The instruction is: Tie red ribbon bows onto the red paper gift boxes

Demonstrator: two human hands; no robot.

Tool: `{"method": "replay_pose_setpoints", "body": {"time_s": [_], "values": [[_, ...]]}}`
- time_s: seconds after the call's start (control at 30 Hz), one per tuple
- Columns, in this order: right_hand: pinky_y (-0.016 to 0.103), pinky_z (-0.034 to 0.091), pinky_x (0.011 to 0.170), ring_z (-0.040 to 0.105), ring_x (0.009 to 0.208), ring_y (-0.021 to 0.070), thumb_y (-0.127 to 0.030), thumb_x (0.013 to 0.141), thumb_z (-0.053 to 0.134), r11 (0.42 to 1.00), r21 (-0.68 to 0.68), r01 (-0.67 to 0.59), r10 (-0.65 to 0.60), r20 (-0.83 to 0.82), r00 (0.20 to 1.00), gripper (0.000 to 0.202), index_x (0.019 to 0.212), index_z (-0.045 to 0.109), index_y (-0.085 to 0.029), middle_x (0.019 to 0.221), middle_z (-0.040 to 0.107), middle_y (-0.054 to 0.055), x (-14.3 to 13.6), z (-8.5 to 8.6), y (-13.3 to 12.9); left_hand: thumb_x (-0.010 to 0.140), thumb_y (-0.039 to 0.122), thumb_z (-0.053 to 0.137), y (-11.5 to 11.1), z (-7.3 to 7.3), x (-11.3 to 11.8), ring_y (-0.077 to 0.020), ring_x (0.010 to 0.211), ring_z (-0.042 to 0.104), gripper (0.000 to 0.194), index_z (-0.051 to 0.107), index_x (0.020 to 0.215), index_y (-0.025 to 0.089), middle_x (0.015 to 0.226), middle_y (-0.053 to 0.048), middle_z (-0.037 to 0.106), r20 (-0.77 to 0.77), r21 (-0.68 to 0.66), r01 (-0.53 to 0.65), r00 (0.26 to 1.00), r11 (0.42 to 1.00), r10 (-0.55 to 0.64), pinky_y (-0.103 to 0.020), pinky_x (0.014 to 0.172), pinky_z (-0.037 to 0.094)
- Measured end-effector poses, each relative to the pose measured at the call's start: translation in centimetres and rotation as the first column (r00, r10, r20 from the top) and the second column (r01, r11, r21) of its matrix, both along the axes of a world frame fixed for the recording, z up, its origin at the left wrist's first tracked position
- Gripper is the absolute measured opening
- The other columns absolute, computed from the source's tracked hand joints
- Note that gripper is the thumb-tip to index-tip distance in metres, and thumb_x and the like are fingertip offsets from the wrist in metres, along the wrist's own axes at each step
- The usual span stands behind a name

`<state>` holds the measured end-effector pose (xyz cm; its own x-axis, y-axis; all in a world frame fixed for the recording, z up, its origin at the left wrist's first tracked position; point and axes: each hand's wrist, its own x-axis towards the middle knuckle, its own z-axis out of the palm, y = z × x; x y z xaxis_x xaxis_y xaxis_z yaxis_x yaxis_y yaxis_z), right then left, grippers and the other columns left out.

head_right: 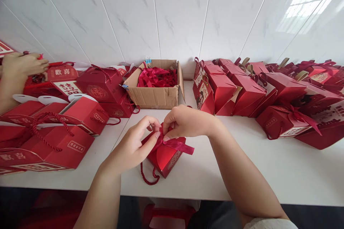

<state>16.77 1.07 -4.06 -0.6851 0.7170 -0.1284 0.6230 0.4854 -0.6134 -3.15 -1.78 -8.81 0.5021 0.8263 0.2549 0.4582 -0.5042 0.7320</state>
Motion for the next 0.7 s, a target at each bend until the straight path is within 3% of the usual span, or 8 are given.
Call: {"method": "replay_pose_setpoints", "body": {"time_s": [0.1,0.23,0.43,0.7], "values": [[0.022,0.040,0.054,0.056,0.060,0.0104,-0.027,0.079,0.065,1.000,-0.002,0.002,-0.002,0.004,1.000,0.013,0.080,0.073,-0.018,0.067,0.067,0.000,0.0,0.1,0.0,0.093,0.025,0.044,0.2,-0.1,-0.1,-0.0144,0.088,0.054,0.004,0.047,0.093,0.023,0.093,0.000,0.055,-0.025,-0.051,-0.067,0.998,0.996,0.066,-0.028,0.079,0.043],[0.022,0.040,0.054,0.057,0.060,0.0107,-0.027,0.078,0.065,1.000,-0.009,0.002,-0.002,0.009,1.000,0.012,0.080,0.073,-0.018,0.066,0.067,0.000,0.0,0.2,0.0,0.096,0.035,0.038,0.7,-0.1,-0.4,-0.0175,0.096,0.052,0.021,0.051,0.086,0.022,0.094,-0.001,0.056,-0.102,-0.073,-0.073,0.993,0.995,0.066,-0.032,0.085,0.040],[0.021,0.040,0.053,0.056,0.059,0.0103,-0.024,0.077,0.063,1.000,-0.003,-0.001,0.001,0.001,1.000,0.012,0.080,0.073,-0.018,0.067,0.067,-0.001,-0.1,0.0,0.1,0.092,0.023,0.045,0.4,0.3,-0.3,-0.0158,0.097,0.052,0.013,0.053,0.083,0.022,0.091,0.002,0.057,-0.098,-0.036,0.008,0.995,0.999,-0.011,-0.029,0.085,0.040],[0.021,0.039,0.052,0.056,0.058,0.0100,-0.026,0.077,0.064,1.000,0.007,0.022,-0.022,0.005,1.000,0.012,0.080,0.073,-0.018,0.066,0.066,-0.001,0.0,0.2,-0.1,0.090,0.020,0.047,-0.3,0.1,0.1,-0.0120,0.084,0.058,0.012,0.057,0.084,0.022,0.089,0.002,0.062,0.009,-0.032,-0.059,0.998,0.998,0.059,-0.024,0.077,0.044]]}}
